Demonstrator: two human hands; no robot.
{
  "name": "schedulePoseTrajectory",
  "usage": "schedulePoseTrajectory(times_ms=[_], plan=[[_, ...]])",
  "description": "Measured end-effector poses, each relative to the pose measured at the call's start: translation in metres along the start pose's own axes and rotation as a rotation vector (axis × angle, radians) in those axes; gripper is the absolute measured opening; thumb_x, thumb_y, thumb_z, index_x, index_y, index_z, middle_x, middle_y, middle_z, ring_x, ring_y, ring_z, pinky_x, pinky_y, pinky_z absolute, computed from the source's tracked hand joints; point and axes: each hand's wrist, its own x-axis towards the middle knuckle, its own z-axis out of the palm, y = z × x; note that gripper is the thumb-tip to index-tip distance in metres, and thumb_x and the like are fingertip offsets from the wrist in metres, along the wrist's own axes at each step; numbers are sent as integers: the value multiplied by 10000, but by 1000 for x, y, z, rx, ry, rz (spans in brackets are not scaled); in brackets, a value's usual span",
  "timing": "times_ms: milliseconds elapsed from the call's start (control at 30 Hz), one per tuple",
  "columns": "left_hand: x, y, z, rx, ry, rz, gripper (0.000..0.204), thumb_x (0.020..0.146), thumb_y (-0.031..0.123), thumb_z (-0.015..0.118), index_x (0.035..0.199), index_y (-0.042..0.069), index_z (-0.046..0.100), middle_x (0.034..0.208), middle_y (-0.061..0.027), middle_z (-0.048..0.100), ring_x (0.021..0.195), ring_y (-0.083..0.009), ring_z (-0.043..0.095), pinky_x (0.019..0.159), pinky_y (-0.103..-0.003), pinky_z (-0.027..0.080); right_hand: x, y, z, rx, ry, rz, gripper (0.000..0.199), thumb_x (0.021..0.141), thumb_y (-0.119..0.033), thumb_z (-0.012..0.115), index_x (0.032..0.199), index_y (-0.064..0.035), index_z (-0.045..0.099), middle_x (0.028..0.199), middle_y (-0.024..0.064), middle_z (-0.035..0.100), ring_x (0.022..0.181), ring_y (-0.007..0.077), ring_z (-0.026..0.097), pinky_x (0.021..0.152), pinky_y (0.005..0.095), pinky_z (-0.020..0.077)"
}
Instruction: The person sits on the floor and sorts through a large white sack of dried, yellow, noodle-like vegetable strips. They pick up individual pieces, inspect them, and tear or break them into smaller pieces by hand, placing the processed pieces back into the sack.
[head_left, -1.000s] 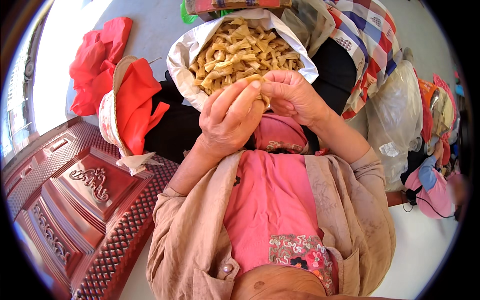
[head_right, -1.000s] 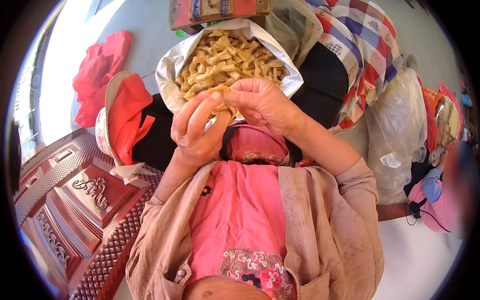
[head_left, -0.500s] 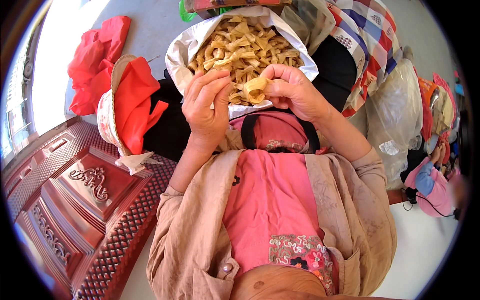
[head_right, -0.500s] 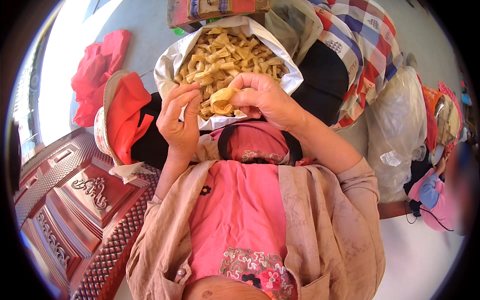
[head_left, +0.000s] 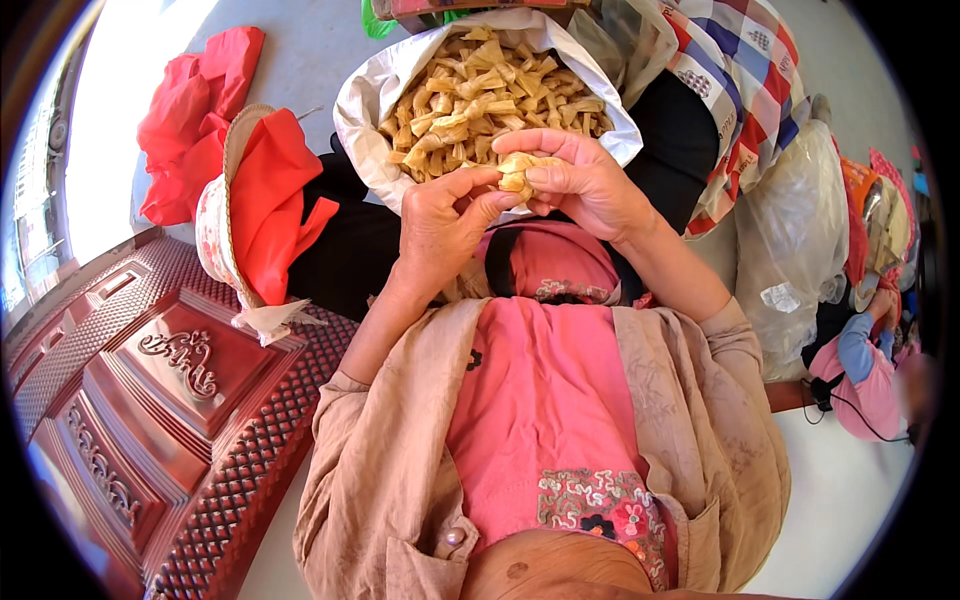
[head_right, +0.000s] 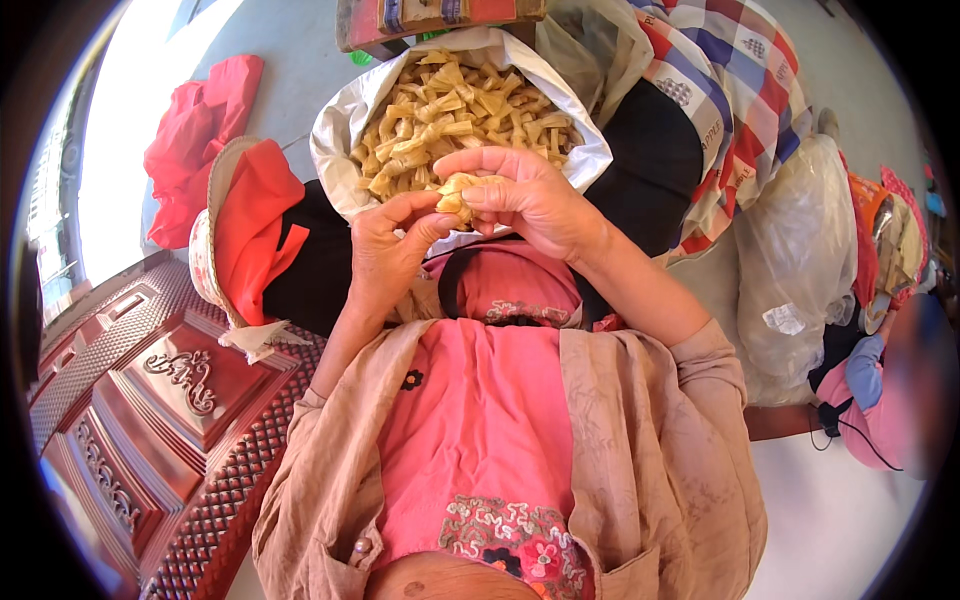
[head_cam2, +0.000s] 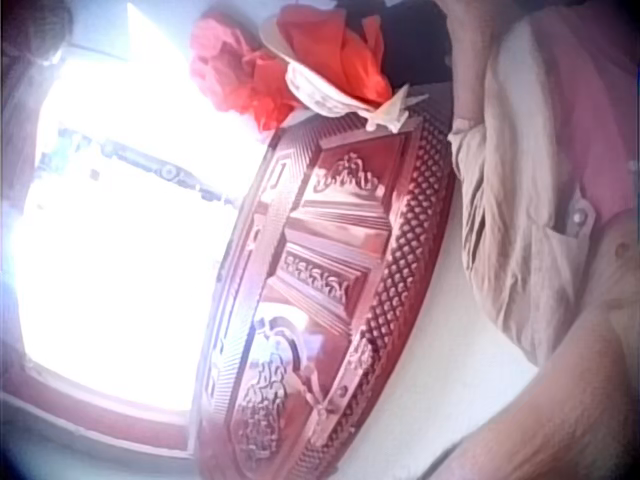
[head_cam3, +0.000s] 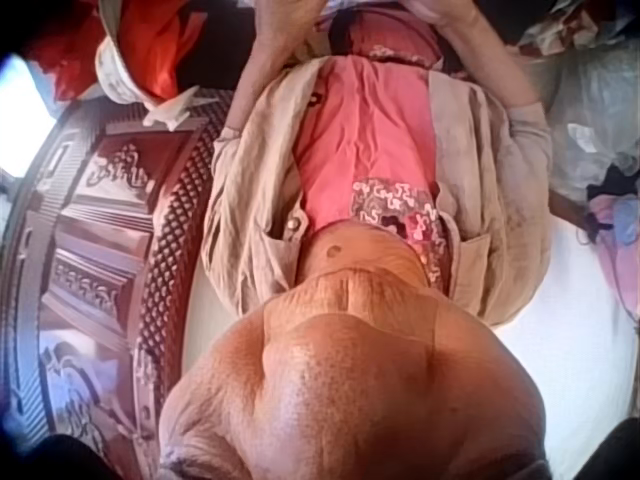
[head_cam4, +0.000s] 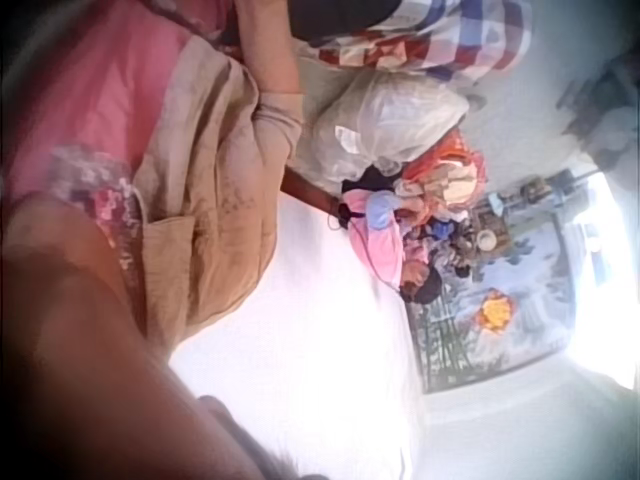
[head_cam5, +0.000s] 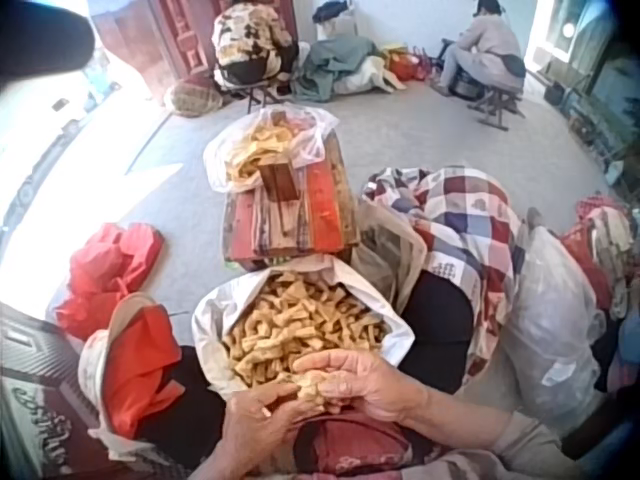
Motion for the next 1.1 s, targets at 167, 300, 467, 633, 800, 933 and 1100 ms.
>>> schedulePoseTrajectory(times_ms=[167, 300, 467, 633, 800, 933, 1100], plan=[[3, 14, -9, 36, -159, -73, 126, 842, 100, 707, 844, -12, 651, 613, -9, 593, 503, -72, 526, 480, -226, 425, -6, -3, 11, -647, 78, -142, 347, 958, -183, 570, 1268, -31, 538, 806, -36, 576, 606, 23, 461, 565, 184, 415], [7, 11, -19, -818, -52, -438, 120, 891, 110, 640, 812, 25, 610, 551, 12, 503, 437, -44, 397, 499, -215, 425, -22, -22, 17, -300, 39, -98, 337, 973, -174, 544, 1281, -37, 531, 718, -77, 512, 531, 0, 377, 478, 155, 318], [8, 13, -28, -962, 72, -348, 73, 925, 86, 580, 878, 39, 609, 517, 30, 425, 396, -61, 358, 656, -281, 486, -36, -28, 20, -408, 118, -163, 362, 970, -155, 551, 1308, -32, 511, 711, -87, 487, 527, -17, 338, 464, 140, 263], [4, 19, -28, -1060, 49, -416, 76, 931, 94, 571, 883, 41, 596, 526, 27, 424, 405, -59, 356, 674, -278, 481, -49, -23, 12, -511, 78, -184, 355, 975, -135, 542, 1307, -13, 512, 743, -68, 529, 586, 15, 445, 521, 183, 369], [17, 16, -26, -883, -14, -368, 202, 968, 182, 544, 847, 32, 605, 576, -7, 519, 468, -79, 457, 622, -264, 479, -29, -19, 0, -1179, -22, -284, 229, 913, -121, 590, 1106, 2, 575, 761, 80, 636, 718, 209, 648, 596, 332, 488], [34, 14, -57, -483, 216, -107, 292, 1000, 227, 496, 876, -1, 628, 603, -20, 546, 523, -94, 492, 620, -250, 458, -23, -21, -16, -1757, 112, -689, 138, 762, -69, 634, 867, -41, 548, 700, 82, 599, 641, 279, 612, 532, 369, 473], [35, 60, -43, 642, -138, 446, 298, 754, 164, 735, 1028, 71, 661, 925, -97, 647, 816, -240, 618, 770, -307, 467, -24, -40, -1, -2089, 50, -906, 149, 730, -107, 618, 863, -68, 564, 641, 24, 487, 581, 183, 547, 517, 298, 438]])
